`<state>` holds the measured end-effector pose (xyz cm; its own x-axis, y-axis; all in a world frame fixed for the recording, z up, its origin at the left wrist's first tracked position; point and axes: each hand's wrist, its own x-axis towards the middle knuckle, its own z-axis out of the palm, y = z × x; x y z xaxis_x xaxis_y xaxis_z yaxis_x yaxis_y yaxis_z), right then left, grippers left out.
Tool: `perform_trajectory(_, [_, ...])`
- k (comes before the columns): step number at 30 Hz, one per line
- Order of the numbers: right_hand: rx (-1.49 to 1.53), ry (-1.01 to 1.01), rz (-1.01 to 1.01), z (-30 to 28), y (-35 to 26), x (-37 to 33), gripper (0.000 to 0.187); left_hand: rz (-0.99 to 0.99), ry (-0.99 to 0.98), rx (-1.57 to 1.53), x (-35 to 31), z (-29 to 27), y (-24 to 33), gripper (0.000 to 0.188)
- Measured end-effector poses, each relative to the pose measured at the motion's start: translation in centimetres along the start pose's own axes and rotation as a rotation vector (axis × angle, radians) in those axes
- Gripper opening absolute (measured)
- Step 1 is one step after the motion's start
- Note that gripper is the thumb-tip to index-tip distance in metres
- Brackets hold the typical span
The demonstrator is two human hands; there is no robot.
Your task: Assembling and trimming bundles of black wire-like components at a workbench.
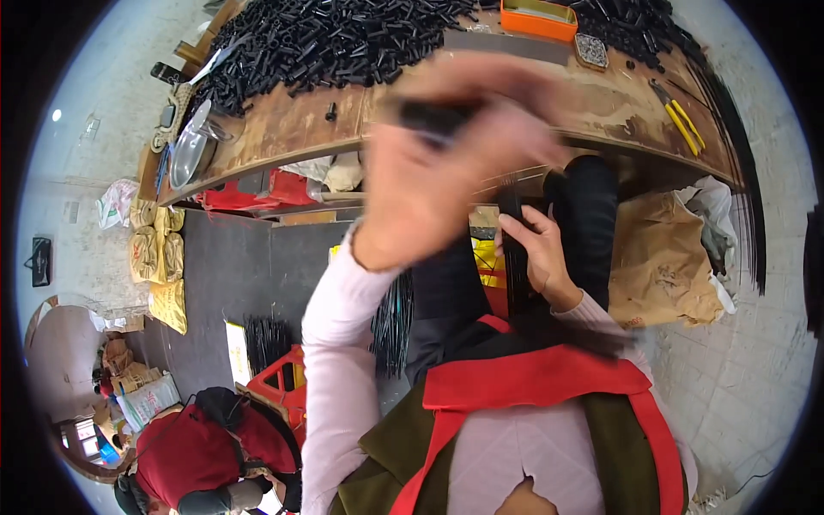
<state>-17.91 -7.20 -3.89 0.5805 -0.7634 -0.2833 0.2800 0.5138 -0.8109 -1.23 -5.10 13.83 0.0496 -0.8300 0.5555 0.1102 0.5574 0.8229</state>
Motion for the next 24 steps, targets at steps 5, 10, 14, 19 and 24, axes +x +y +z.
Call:
perform_trajectory(5, [-0.064, -0.055, -0.021, 0.0, 1.4, -1.5, 0.02, -0.447, 0.767, -0.213, -9.1, -3.2, -13.0, 0.018])
perform_trajectory(10, [-0.113, -0.035, -0.04, 0.2, 1.2, -2.4, 0.02, -0.37, 0.926, -0.304, -9.9, -0.4, -15.3, 0.019])
perform_trajectory(14, [-0.115, -0.041, -0.079, 0.7, 1.2, -2.8, 0.018, -0.278, 0.986, -0.21, -9.1, 1.1, -15.3, 0.019])
perform_trajectory(19, [-0.116, -0.015, -0.085, 0.8, 0.9, -3.3, 0.018, -0.516, 0.795, -0.415, -11.9, -0.5, -14.3, 0.017])
perform_trajectory(24, [-0.182, -0.026, -0.061, 0.5, 0.9, -4.1, 0.017, -0.689, 0.717, -0.517, -13.7, -1.1, -11.1, 0.019])
